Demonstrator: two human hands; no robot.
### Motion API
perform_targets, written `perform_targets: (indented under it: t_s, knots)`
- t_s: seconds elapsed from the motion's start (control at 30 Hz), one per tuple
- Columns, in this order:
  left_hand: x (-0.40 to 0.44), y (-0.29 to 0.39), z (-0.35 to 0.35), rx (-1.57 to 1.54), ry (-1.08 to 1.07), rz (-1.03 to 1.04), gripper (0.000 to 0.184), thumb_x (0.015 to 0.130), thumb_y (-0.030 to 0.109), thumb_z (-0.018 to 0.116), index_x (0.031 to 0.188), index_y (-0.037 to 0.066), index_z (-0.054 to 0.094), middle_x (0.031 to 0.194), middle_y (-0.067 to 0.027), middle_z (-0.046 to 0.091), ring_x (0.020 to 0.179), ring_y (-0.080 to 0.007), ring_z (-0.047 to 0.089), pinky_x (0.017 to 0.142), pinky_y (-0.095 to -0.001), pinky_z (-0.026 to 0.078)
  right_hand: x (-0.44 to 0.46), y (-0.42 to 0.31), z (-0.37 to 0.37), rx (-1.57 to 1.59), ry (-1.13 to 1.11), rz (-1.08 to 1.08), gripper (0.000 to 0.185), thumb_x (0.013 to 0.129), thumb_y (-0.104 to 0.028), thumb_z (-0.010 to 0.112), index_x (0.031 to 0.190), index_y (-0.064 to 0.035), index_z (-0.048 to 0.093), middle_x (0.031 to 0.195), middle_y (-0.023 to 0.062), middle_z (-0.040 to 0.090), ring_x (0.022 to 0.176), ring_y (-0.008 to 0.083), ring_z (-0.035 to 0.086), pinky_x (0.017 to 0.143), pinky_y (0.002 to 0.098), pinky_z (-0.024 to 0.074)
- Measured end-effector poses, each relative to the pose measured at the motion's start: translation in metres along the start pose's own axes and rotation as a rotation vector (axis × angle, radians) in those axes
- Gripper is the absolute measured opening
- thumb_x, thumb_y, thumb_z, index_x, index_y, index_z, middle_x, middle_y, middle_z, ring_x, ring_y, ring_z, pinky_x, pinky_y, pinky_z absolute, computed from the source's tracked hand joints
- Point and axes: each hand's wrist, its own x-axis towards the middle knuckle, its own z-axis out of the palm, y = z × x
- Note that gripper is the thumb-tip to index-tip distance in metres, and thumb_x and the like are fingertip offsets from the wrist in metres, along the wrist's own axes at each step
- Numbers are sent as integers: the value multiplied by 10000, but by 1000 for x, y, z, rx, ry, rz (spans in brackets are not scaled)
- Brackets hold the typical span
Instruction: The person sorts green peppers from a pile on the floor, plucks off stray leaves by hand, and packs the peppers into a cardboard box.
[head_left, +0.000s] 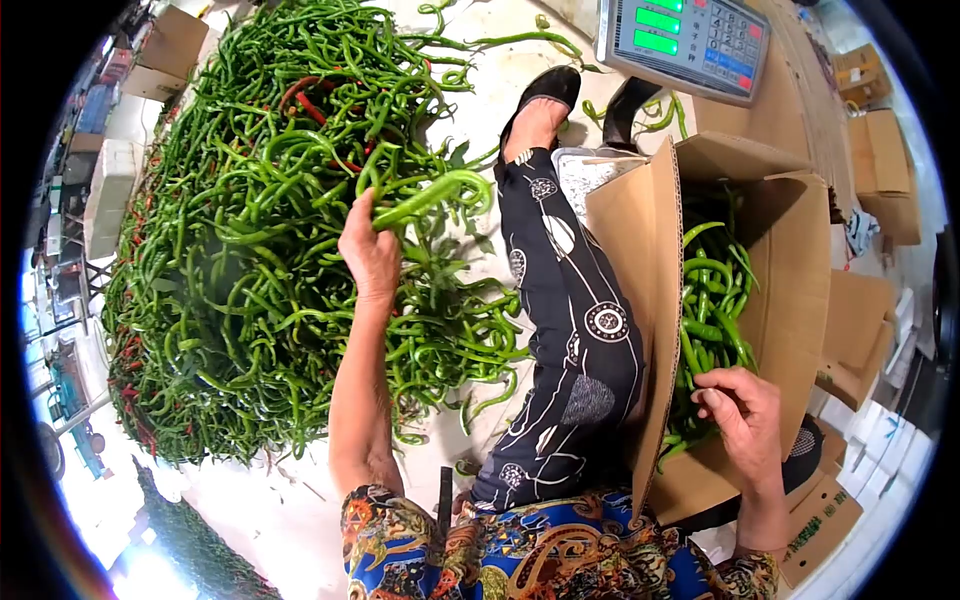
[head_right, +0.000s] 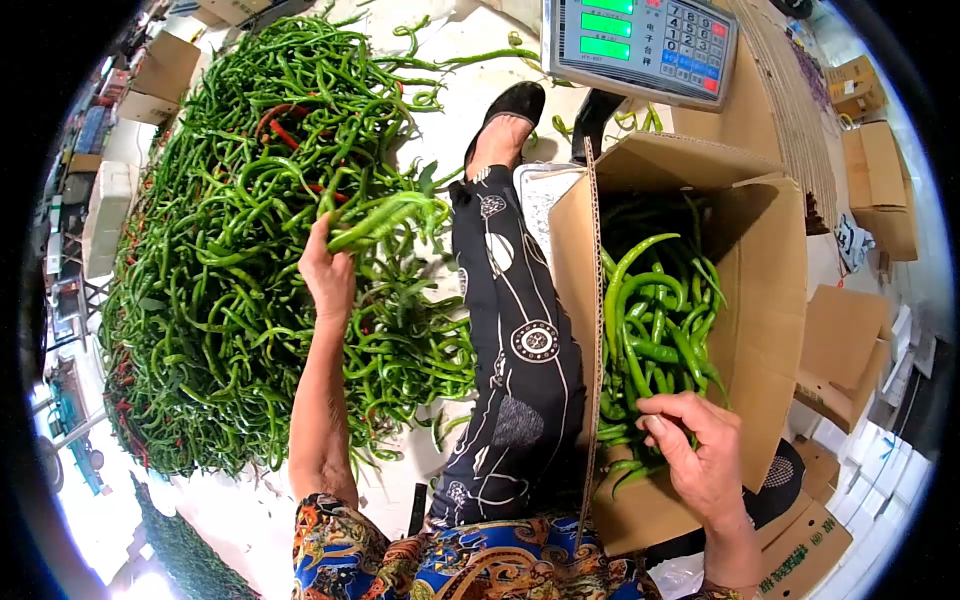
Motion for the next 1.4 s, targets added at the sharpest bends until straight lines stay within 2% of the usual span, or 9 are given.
perform_targets:
  t_s: [0.07, 0.13, 0.67, 0.93, 1.07, 1.17, 1.2, 1.3, 1.4]
  knots:
    - [12, 5, -31, 38, -85, -52, 396, 845, -30, 564, 1233, 47, 583, 1005, -119, 703, 851, -195, 686, 702, -289, 514, -3, -2, 1, 2, -12, -34, 127, 913, -45, 605, 998, 29, 664, 797, 87, 661, 670, 134, 631, 615, 246, 505]
    - [15, 25, -61, -727, -102, -559, 299, 958, 121, 571, 1240, 24, 551, 1021, -101, 692, 862, -177, 673, 684, -257, 518, -6, -4, 3, 10, -28, -50, 125, 911, -41, 604, 998, 26, 664, 791, 85, 660, 668, 133, 631, 610, 244, 503]
    - [1, 245, -101, -1909, -671, -462, 324, 1024, 162, 450, 1307, 18, 388, 824, -27, 383, 733, -141, 395, 473, -197, 406, -27, 1, -26, -47, 7, -261, 143, 878, -84, 629, 983, 5, 668, 863, 152, 676, 741, 244, 659, 674, 336, 506]
    - [20, 348, -32, -1445, -1189, -134, 466, 973, 206, 564, 1346, -28, 413, 935, -133, 614, 749, -210, 616, 566, -235, 548, -42, 34, -57, -54, 264, -206, 133, 888, -81, 624, 979, 10, 657, 793, 103, 645, 635, 153, 570, 602, 285, 466]
    - [16, 358, 10, -595, -1046, -32, 621, 906, 189, 625, 1459, 55, 375, 1148, -182, 650, 1026, -223, 652, 845, -322, 544, -49, 39, -67, -183, 362, -268, 125, 880, -77, 630, 972, 3, 658, 780, 114, 629, 605, 173, 554, 576, 282, 454]
    - [29, 345, 18, -464, -1092, 231, 491, 854, 74, 546, 1344, 43, 537, 1102, -95, 667, 983, -176, 643, 853, -297, 516, -51, 41, -68, -150, 368, -283, 131, 865, -75, 640, 972, -1, 655, 801, 135, 635, 631, 224, 602, 585, 314, 481]
    - [28, 347, 17, -384, -1054, 254, 605, 725, -165, 466, 1277, 51, 586, 960, -95, 703, 877, -172, 658, 776, -305, 523, -51, 41, -67, -139, 356, -296, 133, 861, -75, 642, 970, 0, 654, 806, 138, 637, 640, 234, 613, 588, 321, 487]
    - [29, 352, 35, -104, -880, 580, 493, 722, -122, 533, 1187, 20, 614, 809, -137, 694, 748, -240, 678, 724, -321, 523, -44, 46, -57, -301, 150, -369, 222, 857, -164, 661, 1014, -10, 643, 904, 154, 651, 765, 323, 644, 703, 392, 518]
    - [26, 374, 46, 63, -914, 414, 506, 774, -33, 619, 1272, 24, 553, 960, -173, 695, 851, -275, 689, 769, -311, 526, -24, 50, -35, -570, -46, -355, 309, 863, -197, 641, 1077, 18, 581, 887, 168, 628, 840, 348, 630, 752, 442, 500]
